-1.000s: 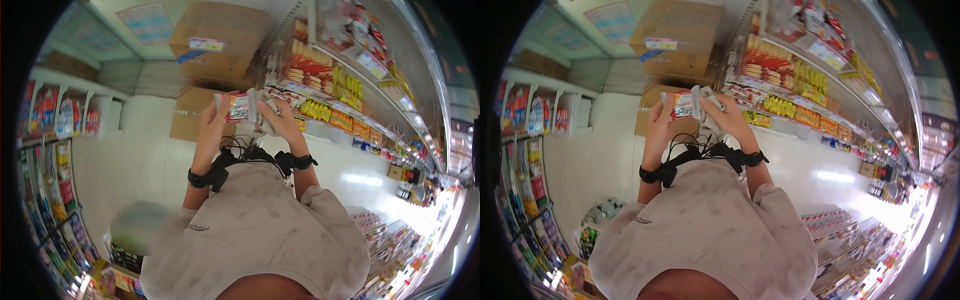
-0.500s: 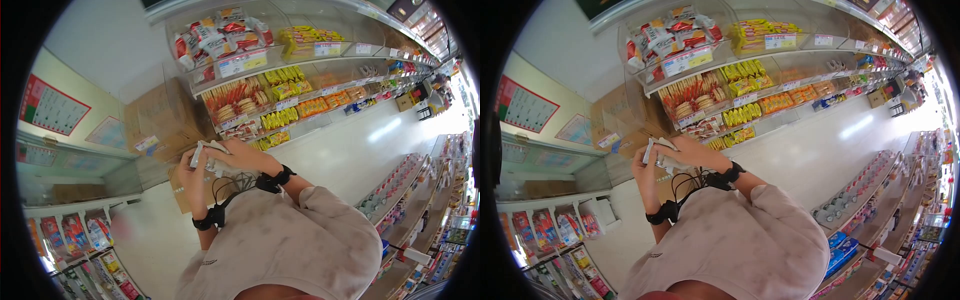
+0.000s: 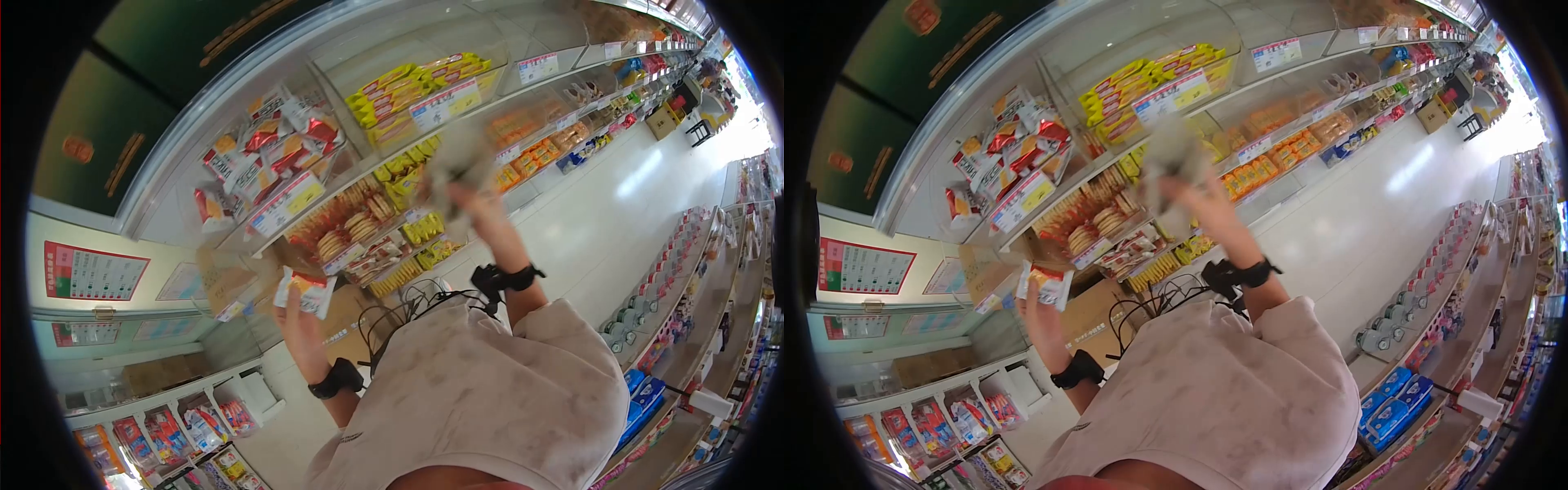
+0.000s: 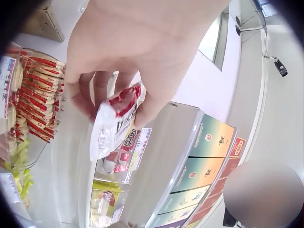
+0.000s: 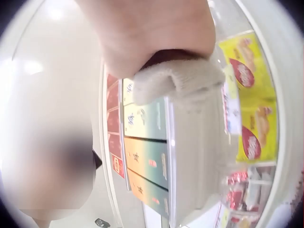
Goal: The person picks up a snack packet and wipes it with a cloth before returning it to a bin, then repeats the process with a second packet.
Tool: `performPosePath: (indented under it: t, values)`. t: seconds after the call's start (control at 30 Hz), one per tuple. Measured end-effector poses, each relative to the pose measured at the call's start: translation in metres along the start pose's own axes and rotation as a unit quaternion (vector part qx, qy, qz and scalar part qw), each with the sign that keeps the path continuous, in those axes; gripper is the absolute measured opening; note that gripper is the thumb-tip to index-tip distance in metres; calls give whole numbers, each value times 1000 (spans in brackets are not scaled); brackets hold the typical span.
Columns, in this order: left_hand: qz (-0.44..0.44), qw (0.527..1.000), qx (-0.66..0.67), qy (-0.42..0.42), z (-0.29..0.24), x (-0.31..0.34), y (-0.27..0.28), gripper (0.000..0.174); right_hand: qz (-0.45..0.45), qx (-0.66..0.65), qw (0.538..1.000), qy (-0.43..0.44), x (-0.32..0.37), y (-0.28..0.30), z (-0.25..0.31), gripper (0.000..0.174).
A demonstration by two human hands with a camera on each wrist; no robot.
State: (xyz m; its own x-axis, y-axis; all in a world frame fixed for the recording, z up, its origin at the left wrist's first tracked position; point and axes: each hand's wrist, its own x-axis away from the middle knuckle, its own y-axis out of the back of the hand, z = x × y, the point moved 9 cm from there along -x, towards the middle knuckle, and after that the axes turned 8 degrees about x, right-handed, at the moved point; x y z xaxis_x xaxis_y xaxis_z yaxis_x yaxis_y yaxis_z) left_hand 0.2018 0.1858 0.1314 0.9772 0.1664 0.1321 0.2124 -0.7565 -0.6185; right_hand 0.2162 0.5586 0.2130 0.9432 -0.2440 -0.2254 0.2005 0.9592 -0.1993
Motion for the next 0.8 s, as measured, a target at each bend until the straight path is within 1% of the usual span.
performPosePath:
  t: [0.03, 0.07, 0.1, 0.13, 0.17, 0.2, 0.23, 0.27, 0.33, 0.37, 0.4, 0.47, 0.5, 0.6, 0.67, 0.7, 0.73, 0.8]
  values:
    - [-2, 1000, 3, -10, 3, -5, 8, 33, -91, 23, 995, 43, -9, 51, -2, 48]
    - [20, 1000, 14, 3, 9, -5, -1, 35, -73, -89, 987, 114, -26, 61, 40, 48]
    - [41, 999, 25, 15, 12, -5, -12, 36, -140, -26, 975, 169, -36, 88, 67, 43]
    - [61, 997, 37, 26, 14, -3, -23, 38, -238, -1, 936, 261, -39, 113, 88, 36]
    - [17, 998, 54, 14, 14, 2, -31, 41, -301, 39, 898, 319, -43, 133, 103, 30]
    - [16, 999, 34, 26, 18, 2, -31, 41, -362, 203, 837, 356, -44, 149, 121, 29]
    - [15, 999, 14, 36, 21, 1, -29, 40, -409, 358, 746, 383, -45, 152, 139, 28]
    - [14, 999, -5, 47, 23, 1, -27, 40, -420, 383, 720, 397, -51, 156, 142, 29]
    - [-22, 997, -52, 58, 28, -1, -12, 39, -439, 429, 665, 425, -63, 151, 149, 30]
    - [-41, 994, -76, 64, 30, -1, -3, 39, -431, 460, 631, 451, -73, 140, 151, 26]
    - [-37, 995, -65, 66, 32, -1, 2, 37, -368, 533, 646, 403, -98, 138, 140, 25]
    - [-33, 996, -41, 65, 33, 0, 11, 35, -223, 660, 651, 302, -139, 146, 102, 27]
    - [-24, 997, -45, 66, 32, 3, 10, 34, -214, 682, 631, 302, -144, 150, 93, 39]
    - [-24, 996, -68, 52, 24, 10, 4, 35, -210, 578, 736, 281, -138, 144, 101, 49]
    - [-35, 993, -100, 49, 16, 13, 2, 38, -283, 521, 720, 362, -118, 129, 120, 56]
    - [-39, 995, -82, 46, 12, 14, 6, 42, -287, 518, 704, 391, -102, 112, 129, 56]
    - [-42, 992, -110, 35, 5, 14, 12, 43, -294, 516, 686, 420, -85, 97, 137, 56]
    - [-41, 984, -170, 21, -10, 15, 27, 44, -257, 406, 762, 433, -60, 79, 126, 55]
